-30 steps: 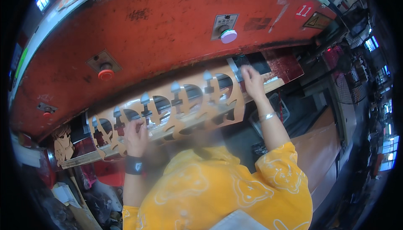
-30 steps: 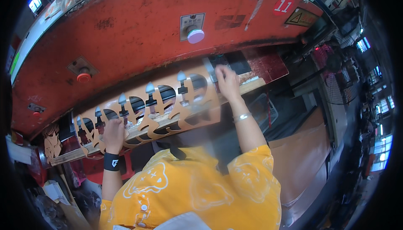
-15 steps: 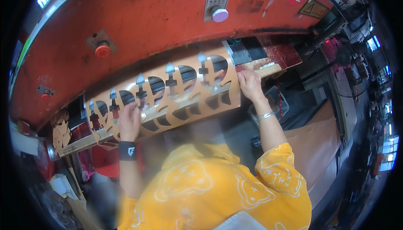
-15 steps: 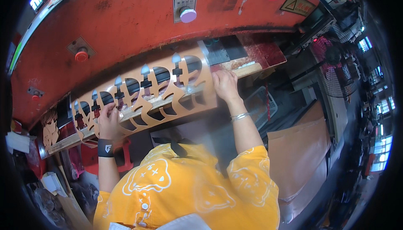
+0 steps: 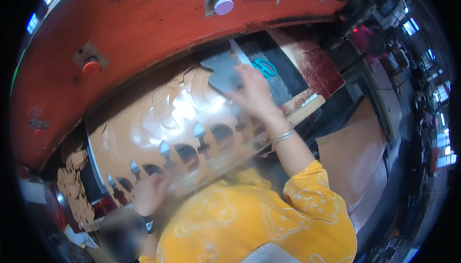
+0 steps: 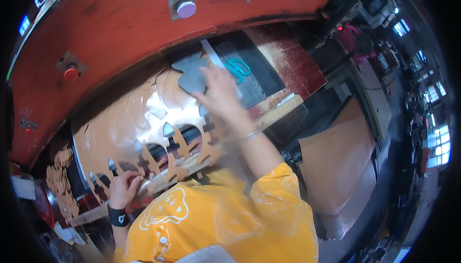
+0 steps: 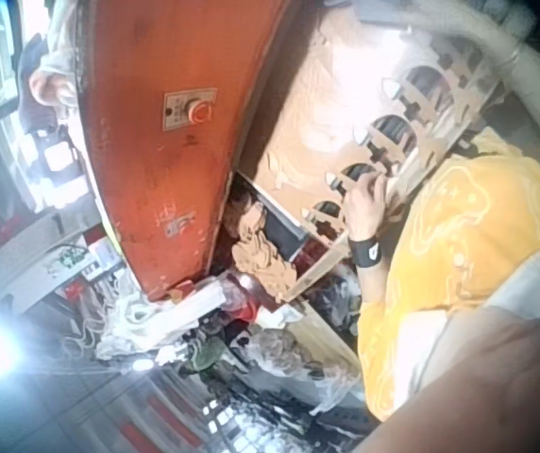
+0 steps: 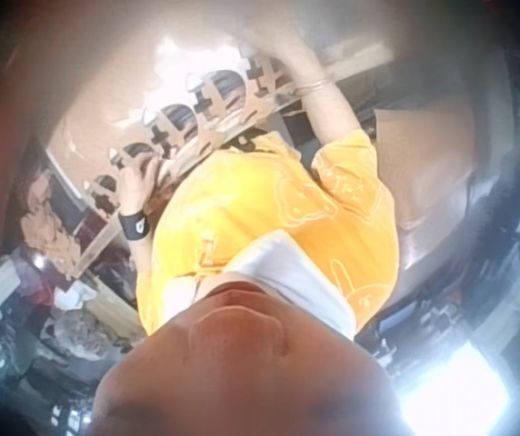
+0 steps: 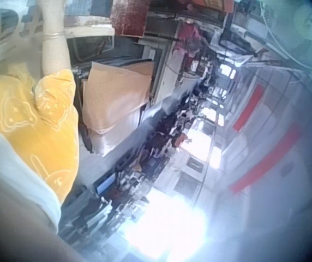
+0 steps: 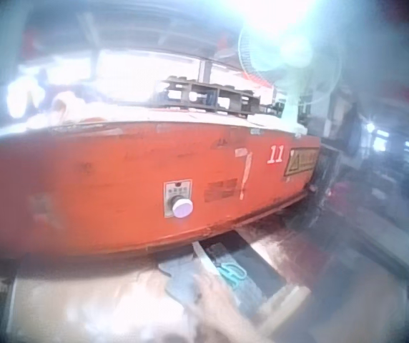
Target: The person operates a hydraulic die-cutting press to cut multiple cardboard shapes. They place a sheet of cardboard under the press, activate the machine, then remove and separate the cut pieces from the surrounding material. The process is repeated several times, with the person stacking the finished shapes on the side.
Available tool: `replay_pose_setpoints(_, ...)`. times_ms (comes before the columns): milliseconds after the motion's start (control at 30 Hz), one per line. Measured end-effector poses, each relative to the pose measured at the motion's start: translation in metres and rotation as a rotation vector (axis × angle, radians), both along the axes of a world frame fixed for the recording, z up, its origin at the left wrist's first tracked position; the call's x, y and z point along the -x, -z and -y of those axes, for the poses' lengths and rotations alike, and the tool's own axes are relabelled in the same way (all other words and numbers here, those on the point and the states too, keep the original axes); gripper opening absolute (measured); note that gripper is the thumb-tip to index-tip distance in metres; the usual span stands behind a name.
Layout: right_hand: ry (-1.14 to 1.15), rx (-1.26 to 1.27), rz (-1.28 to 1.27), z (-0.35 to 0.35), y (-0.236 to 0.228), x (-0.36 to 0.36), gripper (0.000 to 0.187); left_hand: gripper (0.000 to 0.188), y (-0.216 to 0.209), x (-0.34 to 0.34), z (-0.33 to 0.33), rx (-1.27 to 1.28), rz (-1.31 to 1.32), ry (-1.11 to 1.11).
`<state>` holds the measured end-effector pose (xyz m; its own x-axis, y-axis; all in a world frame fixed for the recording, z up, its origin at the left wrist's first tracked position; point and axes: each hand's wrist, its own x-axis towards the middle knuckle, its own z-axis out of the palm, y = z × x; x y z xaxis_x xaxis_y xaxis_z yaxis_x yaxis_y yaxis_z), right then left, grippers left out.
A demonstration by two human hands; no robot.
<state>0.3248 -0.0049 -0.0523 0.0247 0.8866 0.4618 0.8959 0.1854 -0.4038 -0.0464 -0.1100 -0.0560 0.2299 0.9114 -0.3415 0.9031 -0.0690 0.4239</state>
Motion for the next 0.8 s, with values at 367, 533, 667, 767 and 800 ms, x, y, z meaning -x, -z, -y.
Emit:
replay_pose_setpoints(367,-0.034,0.225,-0.565,-0.037,-0.004,-0.013,0.063,0.055,0.040,0.017,-0.120,-0.596,0.109,0.199)
replay_pose_setpoints(533,-0.191,0.112,-1.801,-0.037,-0.015,-0.061,0.052,0.057,0.043,0.029,-0.116,-0.502,0.172,0.224)
replay_pose_setpoints(667,0.027,-0.086,-1.445,-0.027,-0.012,-0.097,0.048,0.053,0.014,0.015,-0.139,-0.535,0.242,0.279)
replay_pose_setpoints(767,0.284,-0.064,-0.789,-0.023,0.002,-0.129,0.047,0.044,-0.014,-0.037,-0.177,-0.562,0.330,0.486)
replay_pose_setpoints(800,0.331,-0.060,-0.542,-0.022,0.009,-0.139,0.047,0.041,-0.019,-0.065,-0.195,-0.568,0.373,0.657)
